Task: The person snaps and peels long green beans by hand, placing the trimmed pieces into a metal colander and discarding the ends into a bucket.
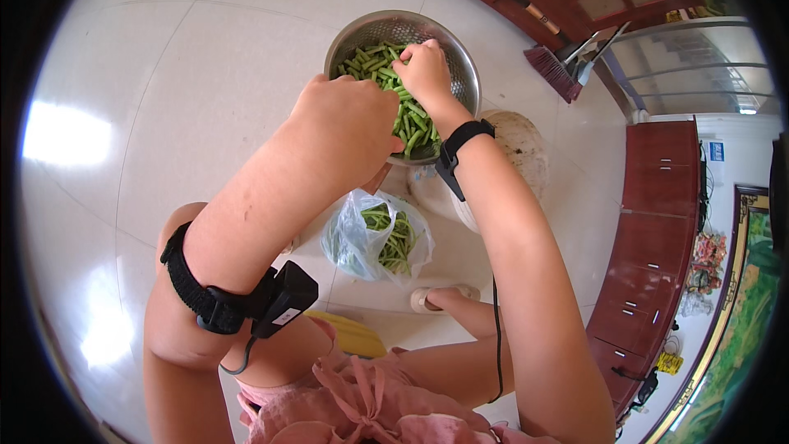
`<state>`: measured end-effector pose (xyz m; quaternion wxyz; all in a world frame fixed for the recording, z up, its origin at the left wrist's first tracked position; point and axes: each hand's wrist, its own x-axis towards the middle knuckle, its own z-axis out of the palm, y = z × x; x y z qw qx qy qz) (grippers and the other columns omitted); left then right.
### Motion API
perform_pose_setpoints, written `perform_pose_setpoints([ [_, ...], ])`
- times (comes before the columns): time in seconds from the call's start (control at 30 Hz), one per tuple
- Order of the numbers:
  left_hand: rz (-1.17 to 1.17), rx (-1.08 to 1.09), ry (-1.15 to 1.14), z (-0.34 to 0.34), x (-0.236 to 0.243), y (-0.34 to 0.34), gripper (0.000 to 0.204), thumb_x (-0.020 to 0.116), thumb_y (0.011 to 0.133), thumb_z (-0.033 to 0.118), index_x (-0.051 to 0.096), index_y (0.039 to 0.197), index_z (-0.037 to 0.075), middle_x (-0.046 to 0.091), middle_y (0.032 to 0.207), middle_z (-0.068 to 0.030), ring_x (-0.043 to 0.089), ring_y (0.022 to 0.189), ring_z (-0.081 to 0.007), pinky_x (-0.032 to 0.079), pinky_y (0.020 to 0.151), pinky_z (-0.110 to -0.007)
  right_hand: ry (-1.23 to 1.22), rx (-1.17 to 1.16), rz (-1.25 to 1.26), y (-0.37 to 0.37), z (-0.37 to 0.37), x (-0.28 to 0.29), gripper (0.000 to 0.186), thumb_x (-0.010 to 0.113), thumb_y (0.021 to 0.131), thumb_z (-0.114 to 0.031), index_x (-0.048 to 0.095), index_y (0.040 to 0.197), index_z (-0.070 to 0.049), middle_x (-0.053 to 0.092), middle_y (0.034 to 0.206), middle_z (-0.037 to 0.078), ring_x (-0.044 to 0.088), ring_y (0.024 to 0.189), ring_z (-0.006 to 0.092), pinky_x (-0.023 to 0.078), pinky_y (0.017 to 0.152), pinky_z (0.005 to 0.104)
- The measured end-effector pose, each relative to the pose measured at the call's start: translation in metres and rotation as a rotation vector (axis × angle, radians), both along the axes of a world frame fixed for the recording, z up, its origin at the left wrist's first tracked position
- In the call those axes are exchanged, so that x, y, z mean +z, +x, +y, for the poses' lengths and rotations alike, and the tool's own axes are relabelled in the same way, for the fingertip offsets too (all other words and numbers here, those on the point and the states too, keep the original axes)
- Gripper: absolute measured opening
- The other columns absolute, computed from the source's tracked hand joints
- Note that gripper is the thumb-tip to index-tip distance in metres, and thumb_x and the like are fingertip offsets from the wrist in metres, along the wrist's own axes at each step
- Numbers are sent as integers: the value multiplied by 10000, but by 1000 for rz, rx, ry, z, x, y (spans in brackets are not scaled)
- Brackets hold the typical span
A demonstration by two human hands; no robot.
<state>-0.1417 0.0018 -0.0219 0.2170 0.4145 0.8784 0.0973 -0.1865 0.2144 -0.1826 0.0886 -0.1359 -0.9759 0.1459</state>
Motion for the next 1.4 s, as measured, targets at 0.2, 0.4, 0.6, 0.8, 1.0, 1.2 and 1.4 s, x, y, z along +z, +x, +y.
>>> perform_pose_setpoints([
  [0.2, 126, 76, 146, 8, -5, -9, 313, 652, 818, 265, 601, 1010, 24, 648, 928, -140, 629, 898, -298, 485, 763, -402, -192, 127, 299, 3, 7, 12, 131, 729, 739, -185, 690, 785, -69, 570, 975, 105, 555, 950, 299, 453, 829, 408],
  [0.4, 277, 302, 501, 4, -6, -31, 357, 665, 802, 175, 571, 1119, 42, 642, 979, -147, 627, 880, -318, 502, 782, -390, -373, 339, 321, 40, -19, 94, 128, 664, 808, -111, 664, 898, -20, 625, 887, 123, 605, 821, 278, 486, 715, 351],
  [0.6, 76, 114, 653, 14, 6, -27, 207, 654, 802, 130, 611, 959, 2, 642, 832, -149, 630, 756, -284, 504, 698, -350, -330, 467, 216, 101, -24, 173, 132, 641, 835, -89, 655, 933, -2, 652, 831, 120, 624, 705, 237, 480, 636, 323],
  [0.8, 259, 4, 706, 20, 10, -3, 115, 623, 804, 129, 599, 815, 18, 609, 725, -118, 603, 687, -312, 489, 641, -374, -394, 360, 207, 131, -19, 194, 161, 693, 782, -71, 680, 929, -5, 661, 836, 119, 628, 697, 223, 485, 630, 303],
  [1.0, 482, 84, 850, 33, -1, 20, 129, 608, 790, 158, 600, 727, 46, 589, 664, -118, 610, 664, -316, 501, 643, -389, -302, 168, 522, 145, -46, 175, 126, 696, 744, -20, 690, 870, -15, 639, 769, 100, 624, 694, 242, 482, 635, 323],
  [1.2, 14, 331, 910, 36, 1, 24, 156, 611, 812, 148, 620, 755, 3, 622, 676, -153, 615, 645, -323, 494, 617, -381, -229, 20, 795, 148, -77, 143, 145, 700, 742, 6, 679, 884, -18, 609, 745, 78, 593, 665, 215, 463, 637, 321],
  [1.4, -70, 275, 1024, 32, -7, 23, 167, 619, 847, 164, 636, 821, 0, 643, 720, -156, 621, 658, -312, 493, 626, -370, -737, -130, 814, 153, -66, 135, 139, 706, 807, -70, 700, 938, -25, 673, 809, 43, 576, 727, 110, 425, 689, 254],
])
